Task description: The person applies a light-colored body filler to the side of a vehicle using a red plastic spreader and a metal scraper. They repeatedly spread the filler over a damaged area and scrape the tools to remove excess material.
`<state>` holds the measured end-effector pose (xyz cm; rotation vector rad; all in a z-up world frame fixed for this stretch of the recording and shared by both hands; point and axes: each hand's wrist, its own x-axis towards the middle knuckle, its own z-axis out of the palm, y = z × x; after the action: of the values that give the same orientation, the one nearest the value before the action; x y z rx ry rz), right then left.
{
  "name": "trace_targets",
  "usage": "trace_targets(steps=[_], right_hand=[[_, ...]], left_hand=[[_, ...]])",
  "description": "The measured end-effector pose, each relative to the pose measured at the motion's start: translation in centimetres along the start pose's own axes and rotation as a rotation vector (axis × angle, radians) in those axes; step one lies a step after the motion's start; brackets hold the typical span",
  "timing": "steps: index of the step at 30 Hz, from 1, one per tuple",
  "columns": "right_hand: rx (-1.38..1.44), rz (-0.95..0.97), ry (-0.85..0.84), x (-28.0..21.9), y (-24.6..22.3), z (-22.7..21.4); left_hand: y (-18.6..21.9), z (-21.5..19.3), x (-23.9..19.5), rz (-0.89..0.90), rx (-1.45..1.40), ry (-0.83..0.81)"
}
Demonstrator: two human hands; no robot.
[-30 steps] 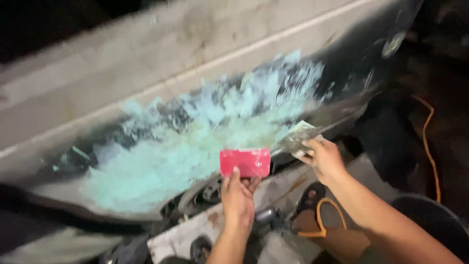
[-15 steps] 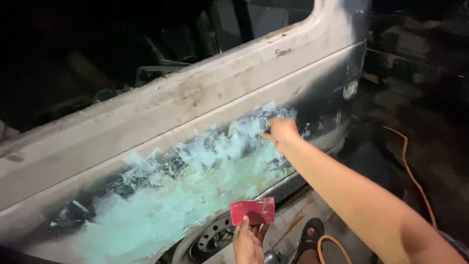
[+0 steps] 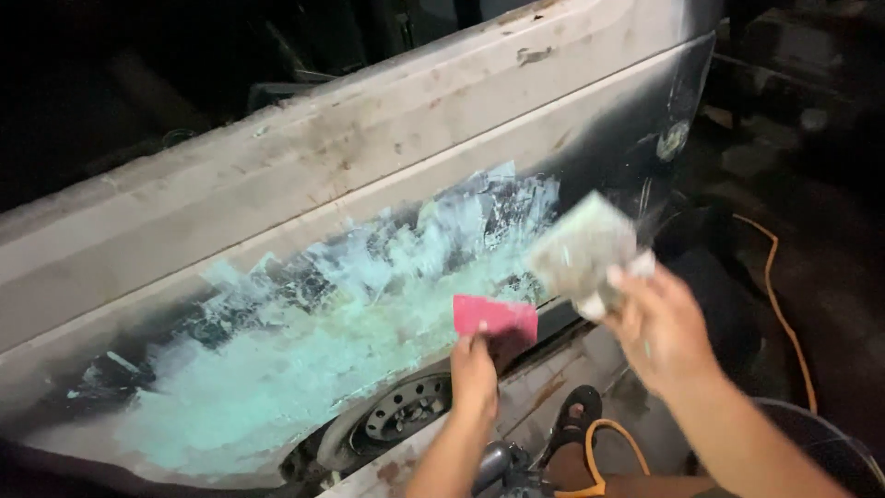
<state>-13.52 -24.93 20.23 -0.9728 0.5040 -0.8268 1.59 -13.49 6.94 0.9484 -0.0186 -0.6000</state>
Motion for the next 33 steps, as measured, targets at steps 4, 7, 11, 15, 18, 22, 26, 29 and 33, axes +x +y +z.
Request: trace_targets(steps=[4,7,11,15,18,22,26,29,33], right_hand=[[0.062,0.205,0.248,-0.4,9.6,-9.6],[0.066,0.324,0.436,-1.7,11.5,-12.1],[0.108,0.419,0.545,-3.2,16.6,-18.1],[0.03,0.423,0.719,-4.0,21.5,-22.8],[-0.048,0.291,0.69,-6.5,20.8,-22.2],[-0.371,0.346,0.612,-6.2,22.6,-26.4],[-0.513,0.321,0.487,-7.1,19.9,-24.7],[-0.482,0.328,0.4,-9.1,16.3,-18.6],[-0.576,0.236,0.268,-11.3,17.2,-14.3]], left_hand=[[0.1,4.9,5.1,-0.226,-0.038,0.142],[-0.8,7.6,9.3,-0.147,-0.301,0.201],[1.5,11.4,10.0,-0.013,-0.39,0.269],[3.5,13.2,9.0,-0.091,-0.365,0.343],[6.9,14.7,3.3,0.084,-0.177,0.097],[10.0,12.1,-3.0,0.763,0.591,-0.148],[9.3,4.4,-8.4,1.059,1.012,-0.321],[6.6,-2.0,-10.8,0.951,1.074,-0.357],[3.1,-8.2,-14.0,0.906,1.101,-0.41]])
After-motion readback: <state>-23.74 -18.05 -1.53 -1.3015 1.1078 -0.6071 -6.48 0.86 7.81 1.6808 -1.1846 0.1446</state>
